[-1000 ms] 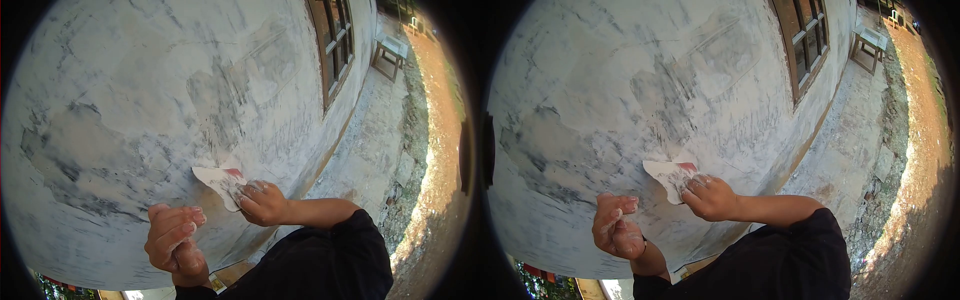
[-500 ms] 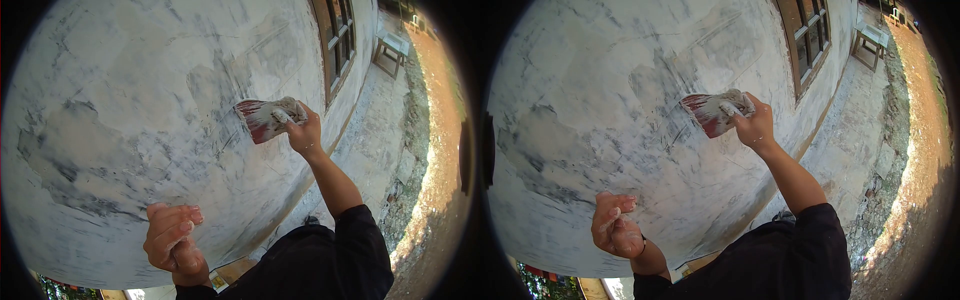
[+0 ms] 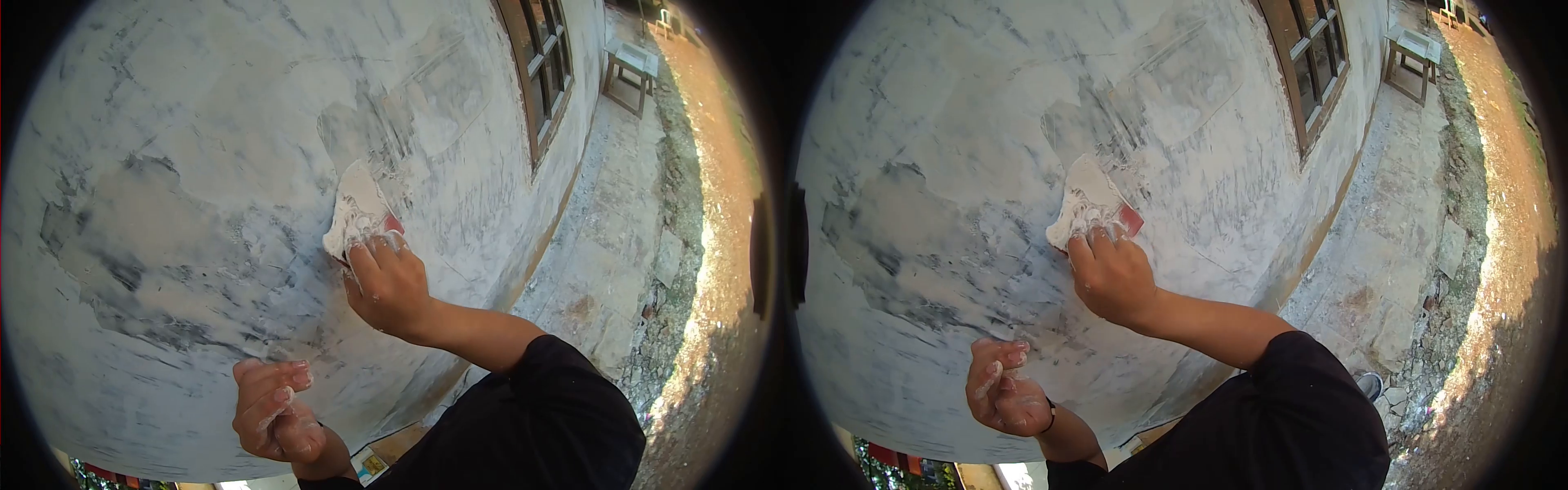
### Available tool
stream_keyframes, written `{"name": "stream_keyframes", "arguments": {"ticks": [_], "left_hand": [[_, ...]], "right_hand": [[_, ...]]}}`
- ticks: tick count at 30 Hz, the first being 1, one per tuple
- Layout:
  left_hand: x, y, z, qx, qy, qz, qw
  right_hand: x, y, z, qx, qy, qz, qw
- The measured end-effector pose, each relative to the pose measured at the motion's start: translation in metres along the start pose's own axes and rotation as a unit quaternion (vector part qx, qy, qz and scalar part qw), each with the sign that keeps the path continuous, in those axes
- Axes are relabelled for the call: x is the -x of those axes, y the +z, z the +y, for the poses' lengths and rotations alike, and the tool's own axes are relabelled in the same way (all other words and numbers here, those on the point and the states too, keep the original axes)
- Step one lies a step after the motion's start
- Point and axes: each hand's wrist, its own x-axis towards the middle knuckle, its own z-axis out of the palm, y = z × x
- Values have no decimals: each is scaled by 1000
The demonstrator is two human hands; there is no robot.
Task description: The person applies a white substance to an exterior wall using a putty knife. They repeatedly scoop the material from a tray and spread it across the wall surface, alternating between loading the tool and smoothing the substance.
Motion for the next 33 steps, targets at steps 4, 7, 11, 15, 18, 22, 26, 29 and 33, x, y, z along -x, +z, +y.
{"name": "stream_keyframes", "arguments": {"ticks": [4,7,11,15,18,22,26,29,33], "left_hand": [[-1,5,0,27,18,24,999],[-9,13,2,42,38,20,998],[-20,35,7,42,10,54,998],[-26,44,1,95,65,16,993],[-30,53,1,96,53,6,994],[-35,63,-1,85,25,-2,996],[-39,69,0,86,18,-15,996],[-38,66,3,80,21,-15,996],[-30,52,3,77,23,-5,997]], "right_hand": [[19,-13,-38,-95,-66,-40,992],[15,-32,-31,-173,-53,-14,983],[11,-52,3,-297,27,-46,953],[-15,-44,53,-381,185,-77,903],[-35,-37,101,-381,224,-63,895],[-52,-39,149,-331,215,-5,919],[-59,-48,176,-317,236,19,918],[-64,-69,166,-433,283,81,852],[-50,-73,144,-113,118,128,978]]}}
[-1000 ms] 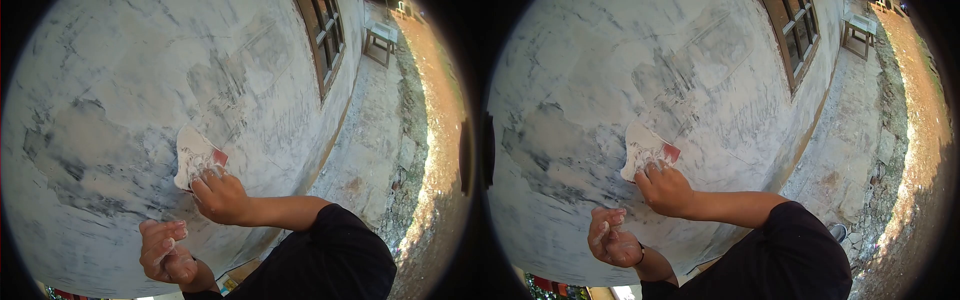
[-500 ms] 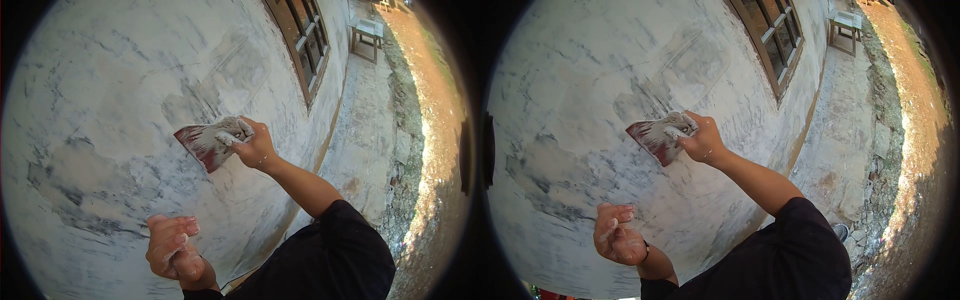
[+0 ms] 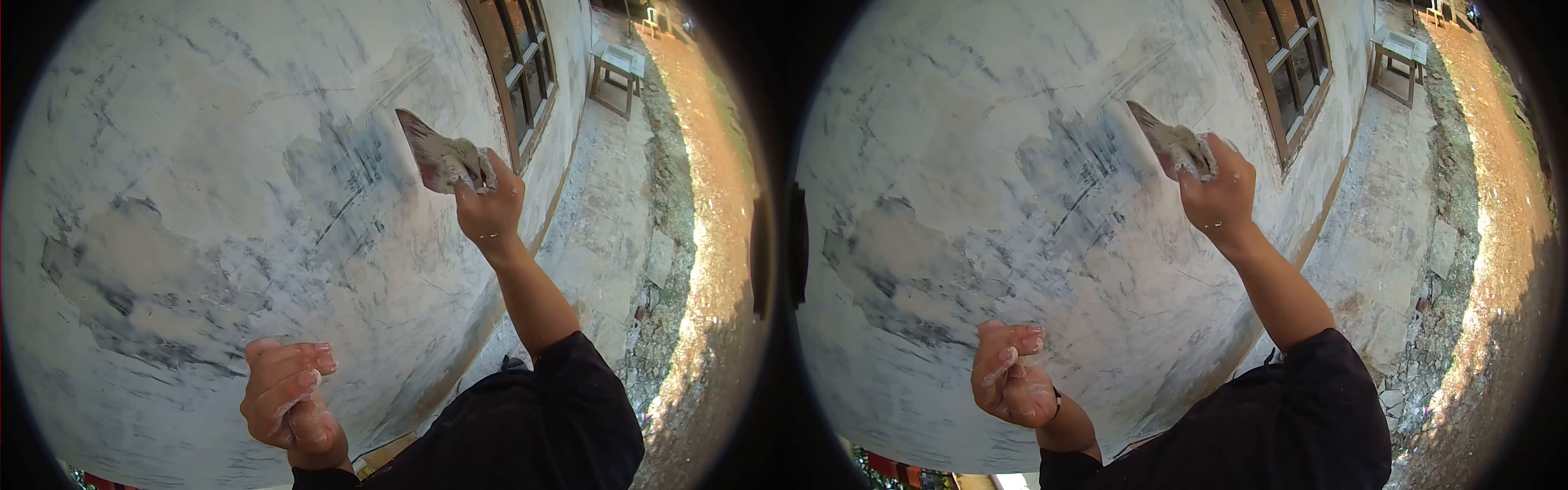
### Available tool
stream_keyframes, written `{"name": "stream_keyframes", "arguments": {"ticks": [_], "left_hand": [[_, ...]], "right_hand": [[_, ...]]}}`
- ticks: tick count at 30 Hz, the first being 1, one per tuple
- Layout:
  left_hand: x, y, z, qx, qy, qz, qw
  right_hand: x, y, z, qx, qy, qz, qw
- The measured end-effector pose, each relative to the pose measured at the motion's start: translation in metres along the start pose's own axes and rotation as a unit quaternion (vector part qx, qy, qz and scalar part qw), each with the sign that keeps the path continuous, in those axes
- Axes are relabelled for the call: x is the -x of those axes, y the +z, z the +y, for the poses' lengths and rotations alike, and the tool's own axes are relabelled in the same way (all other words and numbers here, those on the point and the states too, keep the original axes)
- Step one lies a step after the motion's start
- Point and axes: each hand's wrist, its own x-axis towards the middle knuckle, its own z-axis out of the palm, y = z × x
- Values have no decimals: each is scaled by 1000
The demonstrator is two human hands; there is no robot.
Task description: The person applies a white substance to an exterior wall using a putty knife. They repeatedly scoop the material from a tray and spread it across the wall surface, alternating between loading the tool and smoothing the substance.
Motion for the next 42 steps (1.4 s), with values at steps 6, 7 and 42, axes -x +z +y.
{"name": "stream_keyframes", "arguments": {"ticks": [6,7,42], "left_hand": [[17,-26,9,-3,-1,18,1000],[21,-31,9,-10,0,21,1000],[-8,19,-2,-31,-20,-6,999]], "right_hand": [[72,70,-69,105,-178,-105,973],[83,75,-83,110,-175,-104,973],[-10,0,8,-142,136,-23,980]]}}
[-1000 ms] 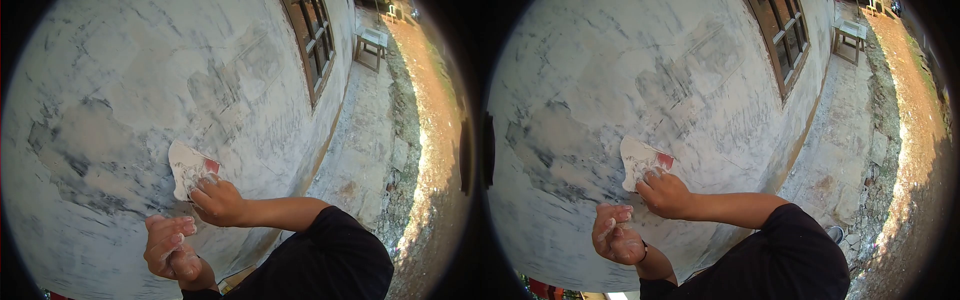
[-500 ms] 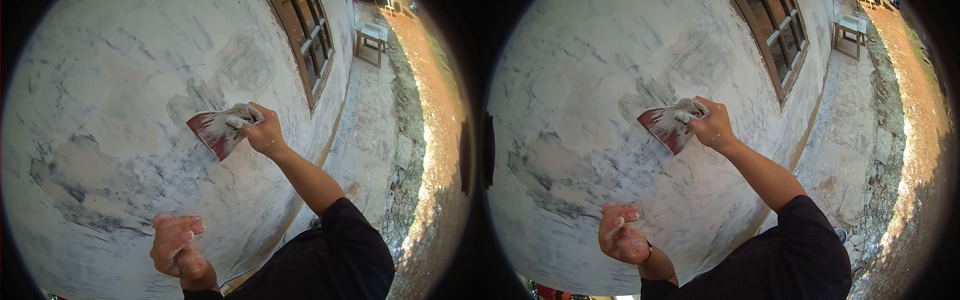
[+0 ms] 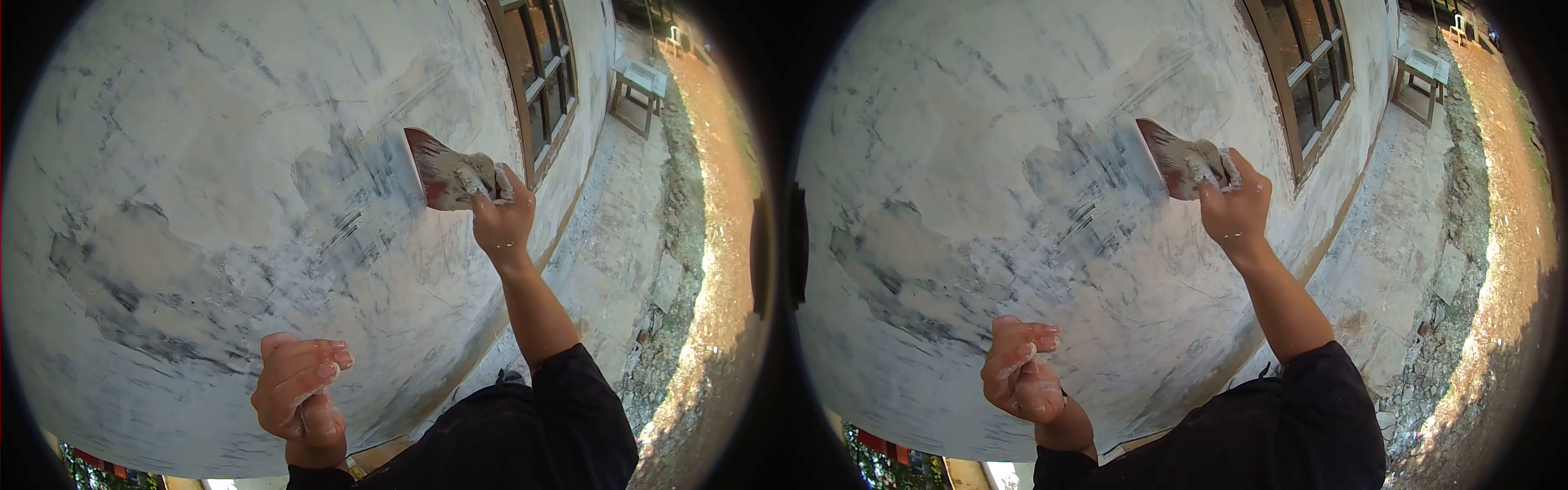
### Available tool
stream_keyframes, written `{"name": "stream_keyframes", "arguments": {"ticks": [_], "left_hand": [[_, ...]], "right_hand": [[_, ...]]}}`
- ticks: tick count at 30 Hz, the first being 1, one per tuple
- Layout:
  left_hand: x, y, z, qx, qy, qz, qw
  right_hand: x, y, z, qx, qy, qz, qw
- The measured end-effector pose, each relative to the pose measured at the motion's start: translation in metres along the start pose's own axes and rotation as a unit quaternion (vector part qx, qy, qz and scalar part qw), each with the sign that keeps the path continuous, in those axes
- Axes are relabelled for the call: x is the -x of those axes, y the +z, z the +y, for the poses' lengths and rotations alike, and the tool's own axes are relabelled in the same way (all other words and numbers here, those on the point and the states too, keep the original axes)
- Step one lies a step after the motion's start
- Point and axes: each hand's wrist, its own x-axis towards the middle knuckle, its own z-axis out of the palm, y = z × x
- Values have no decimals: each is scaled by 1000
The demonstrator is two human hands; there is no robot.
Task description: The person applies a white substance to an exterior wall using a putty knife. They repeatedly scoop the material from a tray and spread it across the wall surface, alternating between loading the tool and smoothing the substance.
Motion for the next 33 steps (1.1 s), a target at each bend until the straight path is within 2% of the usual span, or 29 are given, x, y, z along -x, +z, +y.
{"name": "stream_keyframes", "arguments": {"ticks": [3,9,11,13,16,21,23,27,28,33], "left_hand": [[5,-9,1,3,3,1,1000],[23,-39,4,0,4,28,1000],[28,-45,3,7,-3,38,999],[29,-48,3,14,-3,40,999],[27,-47,5,24,7,51,998],[26,-45,7,38,14,54,998],[25,-42,5,37,19,52,998],[19,-31,6,37,4,44,998],[17,-29,6,44,9,43,998],[10,-25,3,24,15,37,999]], "right_hand": [[34,23,-28,242,-189,-34,951],[93,94,-44,208,-224,-98,947],[107,103,-59,193,-226,-96,950],[122,108,-67,164,-197,-139,957],[142,110,-82,97,-232,-168,953],[122,74,-93,76,-200,-172,961],[98,54,-89,3,-71,-258,964],[48,46,-80,-29,59,-231,971],[33,48,-64,-33,31,-226,973],[-24,45,-30,-48,10,-165,985]]}}
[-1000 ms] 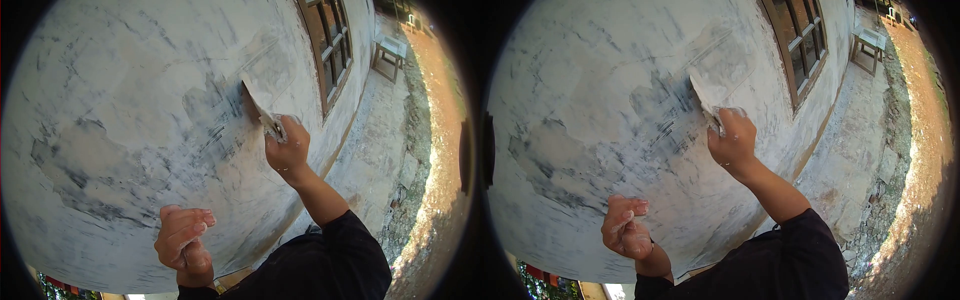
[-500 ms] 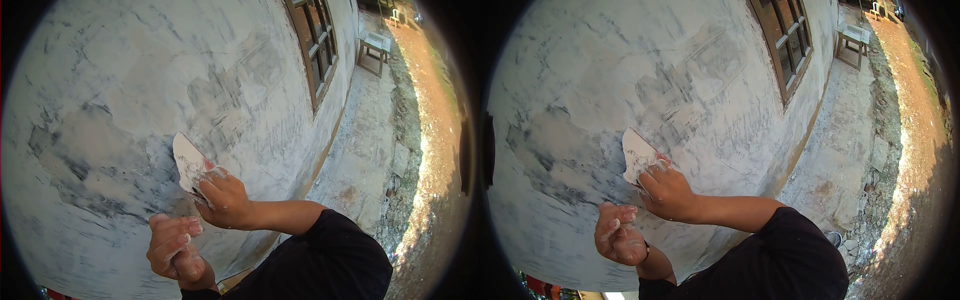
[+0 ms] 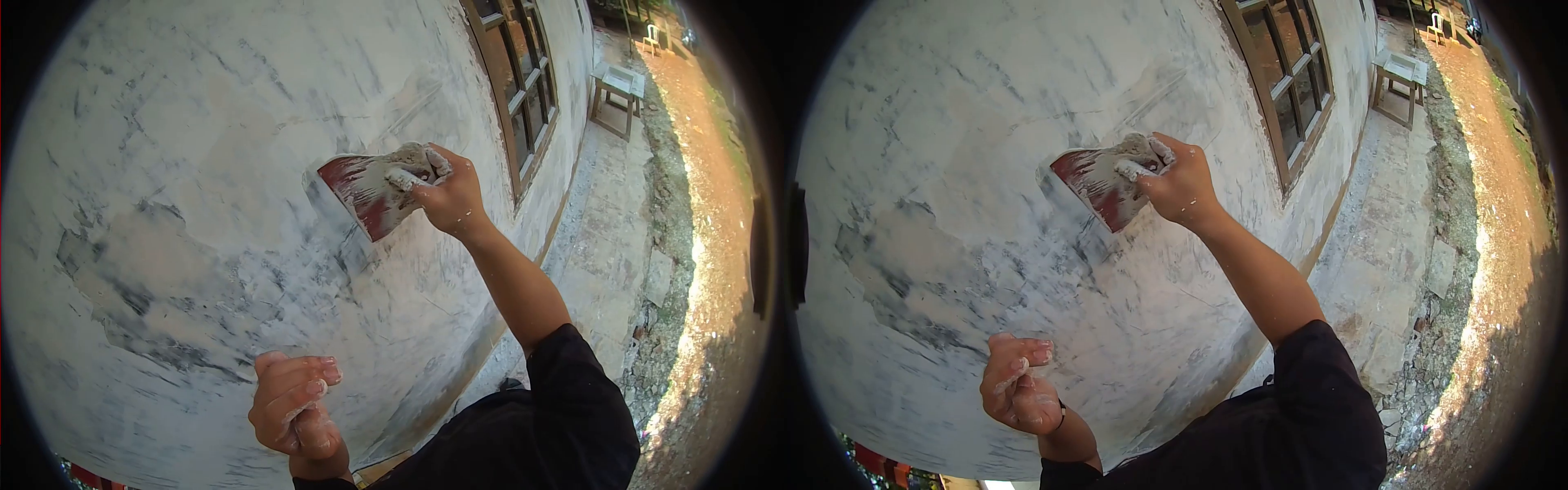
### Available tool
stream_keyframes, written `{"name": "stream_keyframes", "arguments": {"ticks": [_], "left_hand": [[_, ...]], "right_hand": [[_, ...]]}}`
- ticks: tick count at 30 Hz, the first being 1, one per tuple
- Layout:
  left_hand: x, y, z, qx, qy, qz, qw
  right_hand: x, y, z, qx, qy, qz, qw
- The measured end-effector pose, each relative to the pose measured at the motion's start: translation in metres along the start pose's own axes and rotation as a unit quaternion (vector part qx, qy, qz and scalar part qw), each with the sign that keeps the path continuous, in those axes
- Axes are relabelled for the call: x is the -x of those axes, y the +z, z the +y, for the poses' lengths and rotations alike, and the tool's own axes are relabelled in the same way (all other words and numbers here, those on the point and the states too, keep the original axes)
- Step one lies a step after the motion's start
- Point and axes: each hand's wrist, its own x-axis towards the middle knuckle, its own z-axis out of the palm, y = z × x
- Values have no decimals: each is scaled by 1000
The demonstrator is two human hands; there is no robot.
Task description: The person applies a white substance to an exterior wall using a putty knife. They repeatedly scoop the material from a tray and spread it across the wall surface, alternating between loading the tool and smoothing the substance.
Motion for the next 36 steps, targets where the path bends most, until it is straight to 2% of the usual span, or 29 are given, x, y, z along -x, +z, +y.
{"name": "stream_keyframes", "arguments": {"ticks": [3,8,10,11,12,16,20,21,23,24,26,28,30,31,36], "left_hand": [[-2,1,0,-27,-20,-13,999],[-8,8,-4,-37,-4,-4,999],[-11,10,-6,-40,-3,1,999],[-12,10,-7,-41,-7,0,999],[-13,11,-7,-43,-3,4,999],[-17,16,-6,-34,-4,19,999],[-30,14,1,-72,-6,-9,997],[-35,14,7,-74,-4,-8,997],[-48,17,22,-162,14,-47,986],[-55,16,26,-167,12,-44,985],[-70,16,31,-216,18,-73,974],[-80,18,29,-231,17,-76,970],[-85,21,27,-244,20,-79,966],[-88,23,25,-250,20,-78,965],[-94,42,13,-261,4,-63,963]], "right_hand": [[-22,-24,-3,13,-19,34,999],[-49,-49,-36,28,-66,87,994],[-55,-40,-51,101,-136,154,974],[-59,-30,-50,205,-242,207,926],[-59,-21,-64,320,-303,186,878],[-40,43,-48,361,-396,112,837],[26,75,-55,295,-424,-8,856],[27,73,-62,294,-425,-7,856],[27,63,-74,184,-407,-51,893],[18,55,-82,180,-409,-55,893],[-20,37,-96,163,-305,-136,928],[-61,26,-100,98,-158,-163,969],[-98,29,-89,40,-145,-118,982],[-110,26,-89,71,-104,-133,983],[-132,26,-74,135,-137,-141,971]]}}
